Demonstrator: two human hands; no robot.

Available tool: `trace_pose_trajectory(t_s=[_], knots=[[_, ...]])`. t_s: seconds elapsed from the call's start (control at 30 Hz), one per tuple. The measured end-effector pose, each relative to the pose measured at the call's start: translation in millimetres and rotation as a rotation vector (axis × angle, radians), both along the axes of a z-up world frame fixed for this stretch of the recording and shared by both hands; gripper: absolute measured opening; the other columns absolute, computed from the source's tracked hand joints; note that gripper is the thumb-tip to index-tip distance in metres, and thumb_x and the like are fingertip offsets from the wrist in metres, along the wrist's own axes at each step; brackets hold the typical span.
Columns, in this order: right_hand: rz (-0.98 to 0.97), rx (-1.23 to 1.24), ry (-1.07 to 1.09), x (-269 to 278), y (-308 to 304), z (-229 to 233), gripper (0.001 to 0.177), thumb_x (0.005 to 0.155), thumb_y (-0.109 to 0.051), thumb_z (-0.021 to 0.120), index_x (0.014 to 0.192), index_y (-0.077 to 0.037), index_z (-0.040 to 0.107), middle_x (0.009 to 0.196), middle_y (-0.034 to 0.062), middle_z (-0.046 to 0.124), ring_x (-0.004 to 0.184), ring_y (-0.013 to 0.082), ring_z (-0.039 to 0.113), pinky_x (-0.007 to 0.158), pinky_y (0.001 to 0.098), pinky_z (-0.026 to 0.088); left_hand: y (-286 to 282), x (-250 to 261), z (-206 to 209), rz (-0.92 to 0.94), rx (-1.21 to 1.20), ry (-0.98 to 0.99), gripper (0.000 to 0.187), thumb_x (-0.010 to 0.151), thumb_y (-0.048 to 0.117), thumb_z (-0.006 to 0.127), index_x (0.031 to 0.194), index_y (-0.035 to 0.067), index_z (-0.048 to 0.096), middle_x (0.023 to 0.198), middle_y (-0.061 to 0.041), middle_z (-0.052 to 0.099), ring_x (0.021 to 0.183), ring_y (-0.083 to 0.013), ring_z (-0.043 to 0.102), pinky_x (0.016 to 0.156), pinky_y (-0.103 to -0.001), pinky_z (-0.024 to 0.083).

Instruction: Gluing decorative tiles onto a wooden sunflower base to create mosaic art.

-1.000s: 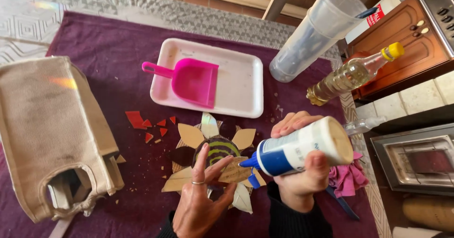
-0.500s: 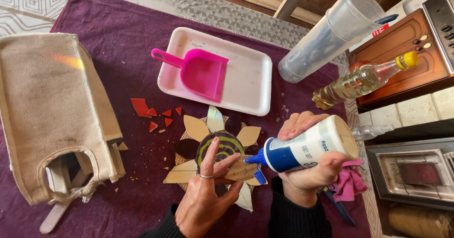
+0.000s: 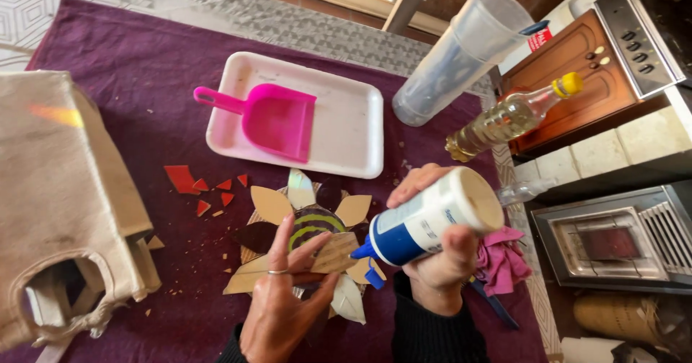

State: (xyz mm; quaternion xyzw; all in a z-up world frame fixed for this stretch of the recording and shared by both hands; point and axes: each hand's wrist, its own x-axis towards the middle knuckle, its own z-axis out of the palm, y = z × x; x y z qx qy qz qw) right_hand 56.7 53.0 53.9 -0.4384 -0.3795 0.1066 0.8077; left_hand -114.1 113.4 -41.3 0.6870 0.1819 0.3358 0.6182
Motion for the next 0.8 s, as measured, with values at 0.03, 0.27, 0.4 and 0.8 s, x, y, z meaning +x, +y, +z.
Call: trace_pose_trajectory(t_s=[0.03, 0.27, 0.4, 0.8], knots=[[0.062, -0.029, 0.042, 1, -2, -1, 0.064, 0.082, -0.051, 0.087, 0.107, 0.001, 0.060, 0.090, 0.0123, 0.060, 0.077, 0.0207, 0.063, 0.070, 0.0353, 0.055, -1, -1, 1, 0.039, -0.008, 0.048, 0.106, 0.083, 0.004, 0.079, 0.158, 0.005, 0.005, 0.129, -0.017, 0.073, 0.098, -0.0259, 0.082, 0.081, -0.036, 0.069], [0.176, -0.334, -0.169, -4, -21, 18, 0.046, 0.086, -0.033, 0.089, 0.108, -0.001, 0.063, 0.097, 0.0119, 0.067, 0.094, 0.0211, 0.069, 0.083, 0.0369, 0.060, -1, -2, 7, 0.081, -0.042, 0.141, 0.105, 0.080, 0.005, 0.079, 0.157, 0.007, 0.007, 0.129, -0.016, 0.072, 0.096, -0.0266, 0.082, 0.077, -0.036, 0.069], [0.033, -0.141, -0.259, -1, -29, 38, 0.053, 0.085, -0.024, 0.090, 0.124, -0.009, 0.058, 0.102, 0.0077, 0.065, 0.094, 0.0180, 0.066, 0.086, 0.0363, 0.060, -1, -1, 10, 0.069, 0.009, 0.125, 0.105, 0.081, 0.005, 0.079, 0.157, 0.005, 0.006, 0.131, -0.016, 0.071, 0.099, -0.0276, 0.080, 0.079, -0.036, 0.068], [0.087, 0.067, 0.047, 4, -44, 37, 0.035, 0.090, -0.011, 0.083, 0.114, -0.003, 0.058, 0.100, 0.0099, 0.057, 0.094, 0.0196, 0.056, 0.094, 0.0342, 0.048, -5, -8, 13, 0.081, 0.057, 0.081, 0.106, 0.084, 0.004, 0.079, 0.158, 0.003, 0.003, 0.132, -0.016, 0.070, 0.105, -0.0273, 0.078, 0.083, -0.036, 0.063]])
